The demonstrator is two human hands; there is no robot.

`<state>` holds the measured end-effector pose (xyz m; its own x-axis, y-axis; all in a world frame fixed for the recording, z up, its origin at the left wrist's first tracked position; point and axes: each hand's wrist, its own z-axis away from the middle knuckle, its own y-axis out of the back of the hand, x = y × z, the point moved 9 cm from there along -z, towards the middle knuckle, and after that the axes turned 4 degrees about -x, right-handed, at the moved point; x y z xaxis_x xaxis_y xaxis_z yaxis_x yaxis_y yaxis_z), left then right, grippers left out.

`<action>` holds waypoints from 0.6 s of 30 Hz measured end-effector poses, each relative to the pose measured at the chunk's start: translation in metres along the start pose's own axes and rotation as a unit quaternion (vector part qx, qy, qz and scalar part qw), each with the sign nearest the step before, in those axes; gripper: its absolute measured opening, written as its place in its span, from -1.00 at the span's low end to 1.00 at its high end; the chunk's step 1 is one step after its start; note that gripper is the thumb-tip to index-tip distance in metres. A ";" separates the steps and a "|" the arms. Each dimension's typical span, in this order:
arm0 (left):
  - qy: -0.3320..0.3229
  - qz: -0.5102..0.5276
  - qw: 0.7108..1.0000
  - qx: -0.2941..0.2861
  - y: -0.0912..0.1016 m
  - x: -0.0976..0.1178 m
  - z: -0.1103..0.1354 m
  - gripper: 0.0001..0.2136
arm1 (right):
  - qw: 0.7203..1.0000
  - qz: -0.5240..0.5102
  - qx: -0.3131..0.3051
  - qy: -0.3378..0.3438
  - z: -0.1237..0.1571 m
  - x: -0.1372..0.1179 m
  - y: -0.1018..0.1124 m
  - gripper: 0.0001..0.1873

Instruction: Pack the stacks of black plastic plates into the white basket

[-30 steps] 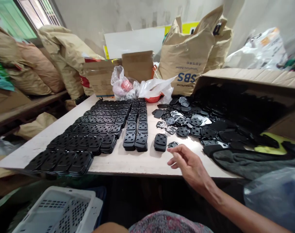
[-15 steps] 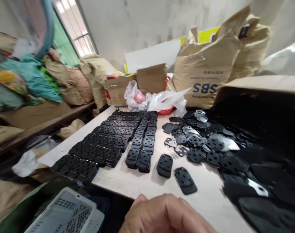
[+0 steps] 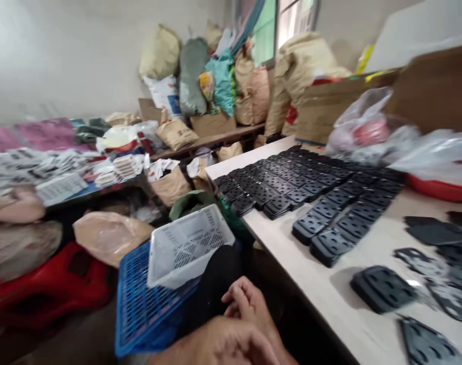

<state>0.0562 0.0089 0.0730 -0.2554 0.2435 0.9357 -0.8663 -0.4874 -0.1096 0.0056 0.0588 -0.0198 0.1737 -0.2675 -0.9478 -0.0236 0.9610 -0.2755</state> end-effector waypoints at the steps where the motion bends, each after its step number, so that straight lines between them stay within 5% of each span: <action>1: 0.007 0.007 1.000 0.028 0.018 -0.017 0.013 -0.58 | 1.000 0.007 0.006 0.000 -0.003 -0.002 0.000 -0.41; 4: 0.053 -0.040 0.978 0.200 0.102 -0.073 0.055 -0.61 | 0.999 0.031 0.027 -0.013 -0.011 0.001 0.006 -0.41; 7: 0.084 -0.232 0.891 0.382 0.198 -0.106 0.093 -0.68 | 0.995 0.067 0.076 -0.014 -0.016 0.011 0.025 -0.46; 9: 0.063 -0.345 0.825 0.443 0.247 -0.111 0.103 -0.71 | 0.988 0.115 0.104 -0.021 -0.022 0.021 0.038 -0.50; 12: 0.106 -0.459 0.793 0.385 0.292 -0.129 0.087 -0.63 | 0.979 0.164 0.113 -0.040 -0.048 0.039 0.049 -0.54; 15: 0.161 -0.457 0.835 0.262 0.307 -0.161 0.066 -0.62 | 0.968 0.215 0.129 -0.029 -0.095 0.050 0.057 -0.53; 18: 0.145 -0.406 0.880 0.200 0.303 -0.181 0.058 -0.68 | 0.937 0.310 0.163 -0.010 -0.153 0.057 0.065 -0.44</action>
<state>-0.1347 -0.2316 -0.1095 0.2286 0.8225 0.5208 -0.6086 -0.2968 0.7358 -0.1362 0.0952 -0.1165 0.2441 0.3478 -0.9053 0.1750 0.9024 0.3938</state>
